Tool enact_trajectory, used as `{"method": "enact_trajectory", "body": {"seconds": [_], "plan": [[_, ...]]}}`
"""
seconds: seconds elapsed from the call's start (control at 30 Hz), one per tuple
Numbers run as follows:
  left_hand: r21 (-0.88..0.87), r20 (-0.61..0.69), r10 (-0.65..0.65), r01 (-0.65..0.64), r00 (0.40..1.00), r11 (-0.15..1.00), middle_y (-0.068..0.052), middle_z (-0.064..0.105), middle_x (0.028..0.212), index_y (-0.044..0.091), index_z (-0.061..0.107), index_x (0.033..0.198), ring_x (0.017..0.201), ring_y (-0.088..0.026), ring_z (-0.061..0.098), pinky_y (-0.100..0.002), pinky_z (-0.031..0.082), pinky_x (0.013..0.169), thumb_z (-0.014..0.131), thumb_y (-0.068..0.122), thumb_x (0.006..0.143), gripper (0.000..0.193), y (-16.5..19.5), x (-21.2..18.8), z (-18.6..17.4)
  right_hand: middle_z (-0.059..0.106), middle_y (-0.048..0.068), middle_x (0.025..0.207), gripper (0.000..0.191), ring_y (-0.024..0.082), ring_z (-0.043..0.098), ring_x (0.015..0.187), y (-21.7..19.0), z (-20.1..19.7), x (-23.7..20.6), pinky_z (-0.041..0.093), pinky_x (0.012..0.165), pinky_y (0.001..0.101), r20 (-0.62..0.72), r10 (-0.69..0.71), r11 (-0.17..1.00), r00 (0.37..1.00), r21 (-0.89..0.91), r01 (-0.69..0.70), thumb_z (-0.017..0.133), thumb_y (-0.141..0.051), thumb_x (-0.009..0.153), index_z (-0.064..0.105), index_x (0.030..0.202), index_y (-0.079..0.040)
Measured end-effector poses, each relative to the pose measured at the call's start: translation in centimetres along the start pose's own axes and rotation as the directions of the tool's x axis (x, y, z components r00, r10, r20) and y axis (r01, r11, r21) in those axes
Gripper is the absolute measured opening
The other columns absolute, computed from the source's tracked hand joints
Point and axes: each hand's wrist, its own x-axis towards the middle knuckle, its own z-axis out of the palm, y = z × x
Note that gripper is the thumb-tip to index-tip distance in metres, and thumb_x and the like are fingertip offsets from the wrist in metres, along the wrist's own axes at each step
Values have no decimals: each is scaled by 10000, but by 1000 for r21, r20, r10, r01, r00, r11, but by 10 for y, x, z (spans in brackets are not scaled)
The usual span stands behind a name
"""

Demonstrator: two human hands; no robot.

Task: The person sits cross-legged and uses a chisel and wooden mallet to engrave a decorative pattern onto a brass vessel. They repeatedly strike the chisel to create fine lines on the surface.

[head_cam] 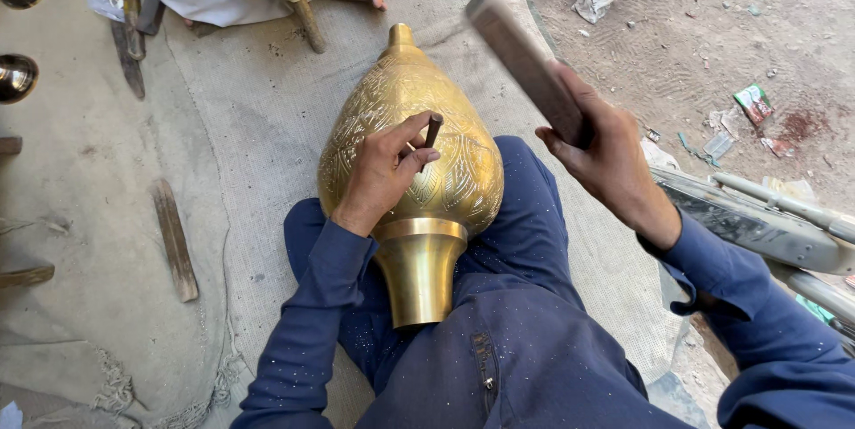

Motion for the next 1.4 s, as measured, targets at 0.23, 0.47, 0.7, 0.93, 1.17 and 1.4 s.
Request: {"method": "enact_trajectory", "body": {"seconds": [0.23,0.47,0.7,0.93,1.17,1.4], "plan": [[105,-4,81,-80,997,991,-83,758,875,108,668,1337,712,-146,729,-305,588,661,830,162,853,513,5,5,0,777,122,1068,805,196,732,797,9,1,-6,569,712,355,218,185,981,958,-93,-168,862,-202,788,514,1513,-247],[-5,-151,-132,133,980,991,-73,737,777,90,657,1323,627,-135,725,-297,568,557,829,132,841,513,11,-5,6,748,75,1068,774,198,723,784,-12,-6,16,576,704,363,195,82,995,977,-80,-67,828,-212,855,486,1548,-248],[-24,-354,-108,107,929,994,-71,740,806,52,632,1335,678,-132,734,-289,568,568,804,110,884,486,13,-23,20,684,113,1111,662,256,674,838,-52,-27,55,544,719,377,149,-300,942,942,-110,317,733,-175,955,457,1553,-236],[-81,-483,-121,93,867,992,-68,726,804,14,642,1299,692,-140,723,-294,568,591,802,104,909,431,13,-35,34,692,41,843,552,188,646,590,-73,-19,70,518,508,349,419,-165,734,893,-553,395,711,-310,980,563,1511,-323],[-82,-543,-139,112,828,990,-57,717,788,-18,615,1285,660,-103,698,-251,567,562,812,120,907,448,12,-40,40,680,44,779,616,184,627,527,-72,-21,67,514,463,339,477,-115,805,872,-469,363,719,-345,901,551,1493,-306],[-160,-465,-118,47,877,986,-65,728,906,27,600,1343,731,-108,709,-244,582,588,760,77,941,436,7,-33,37,667,70,775,694,197,630,545,-49,-13,62,525,463,355,490,9,669,872,-651,359,767,-309,856,547,1513,-277]]}}
